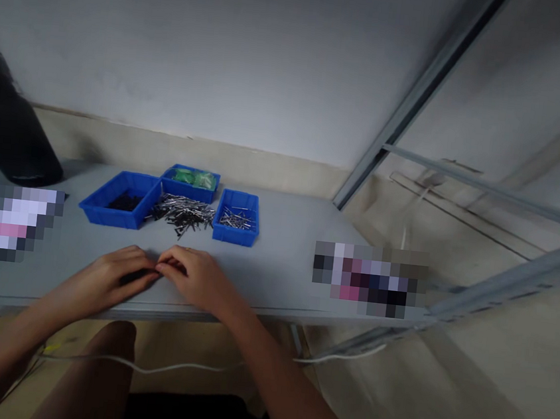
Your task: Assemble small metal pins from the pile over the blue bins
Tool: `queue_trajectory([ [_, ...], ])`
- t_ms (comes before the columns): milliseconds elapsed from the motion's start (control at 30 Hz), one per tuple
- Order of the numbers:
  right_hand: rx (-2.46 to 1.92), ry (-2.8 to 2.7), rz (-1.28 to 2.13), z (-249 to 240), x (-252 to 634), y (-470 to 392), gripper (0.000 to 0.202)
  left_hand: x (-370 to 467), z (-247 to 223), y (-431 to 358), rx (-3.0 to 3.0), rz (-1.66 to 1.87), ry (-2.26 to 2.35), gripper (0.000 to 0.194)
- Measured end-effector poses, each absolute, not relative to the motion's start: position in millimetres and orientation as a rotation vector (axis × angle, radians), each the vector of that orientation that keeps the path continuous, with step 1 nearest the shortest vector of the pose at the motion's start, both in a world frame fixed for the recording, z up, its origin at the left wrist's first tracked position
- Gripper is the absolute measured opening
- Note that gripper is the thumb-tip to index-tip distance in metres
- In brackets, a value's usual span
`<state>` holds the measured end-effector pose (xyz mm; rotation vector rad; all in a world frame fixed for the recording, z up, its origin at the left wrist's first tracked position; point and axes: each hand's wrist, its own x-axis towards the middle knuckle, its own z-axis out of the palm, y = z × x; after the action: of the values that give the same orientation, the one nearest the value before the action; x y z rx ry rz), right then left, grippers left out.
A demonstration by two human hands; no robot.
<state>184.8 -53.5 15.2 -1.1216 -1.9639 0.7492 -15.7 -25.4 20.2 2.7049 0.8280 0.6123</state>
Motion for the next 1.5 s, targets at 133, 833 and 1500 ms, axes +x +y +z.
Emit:
queue_trajectory([
  [133, -1.142, -1.925, 0.743, 9, 186, -49, 0.013, -16, 20, -25, 2.687, 0.731, 0.903, 0.023],
  [833, -1.166, -1.934, 0.615, 9, 185, -49, 0.011, -16, 17, -22, 2.706, 0.890, 0.970, 0.027],
  [1500, -1.209, -1.929, 0.680, 13, 183, -50, 0.013, -4, 72, 41, 3.399, 0.398, 0.960, 0.026],
])
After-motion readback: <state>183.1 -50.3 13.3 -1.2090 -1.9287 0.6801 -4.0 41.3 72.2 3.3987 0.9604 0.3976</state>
